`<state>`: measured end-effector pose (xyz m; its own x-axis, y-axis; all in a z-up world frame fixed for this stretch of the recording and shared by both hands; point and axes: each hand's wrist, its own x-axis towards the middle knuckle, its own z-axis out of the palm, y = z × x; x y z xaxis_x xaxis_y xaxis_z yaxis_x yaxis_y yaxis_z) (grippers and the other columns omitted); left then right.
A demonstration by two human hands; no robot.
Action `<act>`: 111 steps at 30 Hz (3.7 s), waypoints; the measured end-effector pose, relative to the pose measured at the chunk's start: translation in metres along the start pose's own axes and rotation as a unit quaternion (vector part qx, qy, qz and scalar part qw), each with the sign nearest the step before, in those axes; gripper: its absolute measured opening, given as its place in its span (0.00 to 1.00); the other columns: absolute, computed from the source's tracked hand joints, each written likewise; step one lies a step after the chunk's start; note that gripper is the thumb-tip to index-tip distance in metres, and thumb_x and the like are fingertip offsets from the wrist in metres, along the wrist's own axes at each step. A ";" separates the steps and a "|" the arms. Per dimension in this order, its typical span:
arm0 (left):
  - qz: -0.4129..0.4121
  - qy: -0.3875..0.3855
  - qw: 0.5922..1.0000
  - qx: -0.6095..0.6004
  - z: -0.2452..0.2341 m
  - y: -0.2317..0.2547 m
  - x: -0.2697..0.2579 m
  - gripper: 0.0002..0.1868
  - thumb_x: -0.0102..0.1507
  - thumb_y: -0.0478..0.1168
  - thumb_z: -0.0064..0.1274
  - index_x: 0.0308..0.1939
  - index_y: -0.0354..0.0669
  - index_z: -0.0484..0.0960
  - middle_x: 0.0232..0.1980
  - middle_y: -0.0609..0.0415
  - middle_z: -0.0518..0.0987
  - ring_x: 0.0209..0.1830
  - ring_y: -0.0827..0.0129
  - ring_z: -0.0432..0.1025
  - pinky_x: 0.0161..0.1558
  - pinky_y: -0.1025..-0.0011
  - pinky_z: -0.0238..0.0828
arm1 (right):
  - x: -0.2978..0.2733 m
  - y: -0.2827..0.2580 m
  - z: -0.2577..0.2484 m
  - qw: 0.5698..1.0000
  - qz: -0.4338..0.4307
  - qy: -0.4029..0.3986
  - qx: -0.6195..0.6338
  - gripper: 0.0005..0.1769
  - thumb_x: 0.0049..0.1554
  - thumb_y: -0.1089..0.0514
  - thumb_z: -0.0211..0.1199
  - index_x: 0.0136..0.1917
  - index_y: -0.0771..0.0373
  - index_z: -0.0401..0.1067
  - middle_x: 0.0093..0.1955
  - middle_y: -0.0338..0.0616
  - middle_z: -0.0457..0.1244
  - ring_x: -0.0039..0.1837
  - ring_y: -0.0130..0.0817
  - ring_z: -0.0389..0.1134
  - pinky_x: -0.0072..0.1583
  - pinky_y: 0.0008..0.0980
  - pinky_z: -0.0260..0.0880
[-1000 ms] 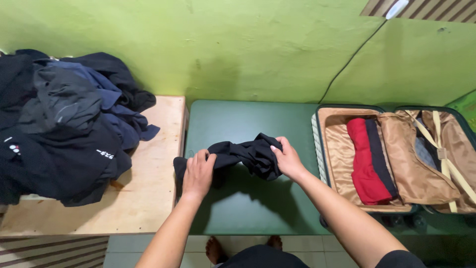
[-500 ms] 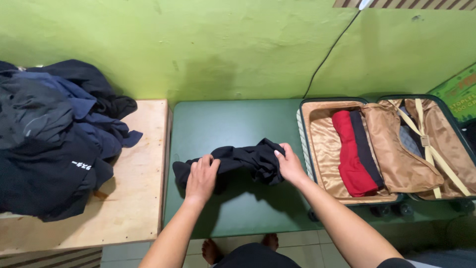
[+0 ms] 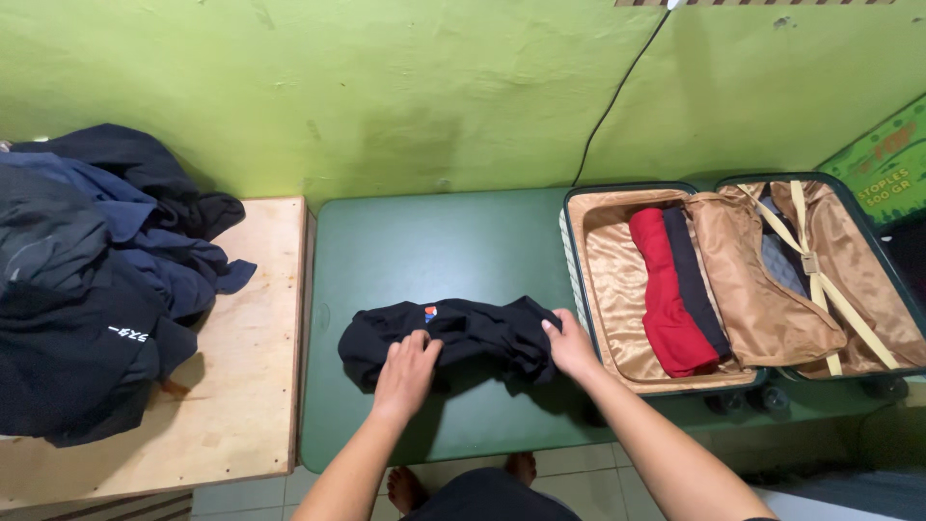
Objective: The person folds a black t-shirt by hand on a green surface and then places it into an open suitcase already containing other folded garments.
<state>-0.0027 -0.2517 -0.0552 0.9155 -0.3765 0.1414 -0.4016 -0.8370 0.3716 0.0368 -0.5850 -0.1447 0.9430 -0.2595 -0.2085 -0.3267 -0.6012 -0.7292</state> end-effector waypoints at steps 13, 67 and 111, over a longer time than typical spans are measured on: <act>-0.036 -0.046 0.998 -0.013 0.020 0.008 -0.015 0.22 0.58 0.29 0.52 0.56 0.46 0.78 0.52 0.50 0.73 0.54 0.57 0.69 0.52 0.61 0.64 | -0.007 0.023 0.003 0.999 0.003 -0.027 -0.020 0.17 0.63 0.50 0.60 0.60 0.61 0.68 0.46 0.54 0.70 0.50 0.51 0.73 0.54 0.43 0.71; -0.100 -0.354 0.926 0.085 0.056 -0.032 -0.034 0.44 0.67 0.29 0.42 0.80 0.76 0.48 0.86 0.55 0.36 0.85 0.47 0.37 0.77 0.38 0.33 | -0.085 -0.037 -0.009 0.907 -0.073 -0.214 -0.354 0.42 0.58 0.47 0.64 0.81 0.38 0.48 0.85 0.40 0.38 0.84 0.47 0.41 0.76 0.43 0.57; -0.256 -0.108 0.961 0.004 0.033 -0.014 -0.047 0.40 0.60 0.50 0.59 0.74 0.56 0.62 0.84 0.50 0.46 0.82 0.52 0.46 0.75 0.52 0.47 | -0.117 -0.035 0.025 0.951 -0.061 -0.196 -0.230 0.42 0.54 0.45 0.68 0.77 0.53 0.58 0.80 0.54 0.48 0.76 0.57 0.50 0.75 0.46 0.57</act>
<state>-0.0406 -0.2356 -0.0973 0.9676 0.0116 -0.2521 0.0986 -0.9370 0.3352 -0.0604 -0.5144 -0.1109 0.8979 0.0805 -0.4329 -0.1214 -0.8998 -0.4191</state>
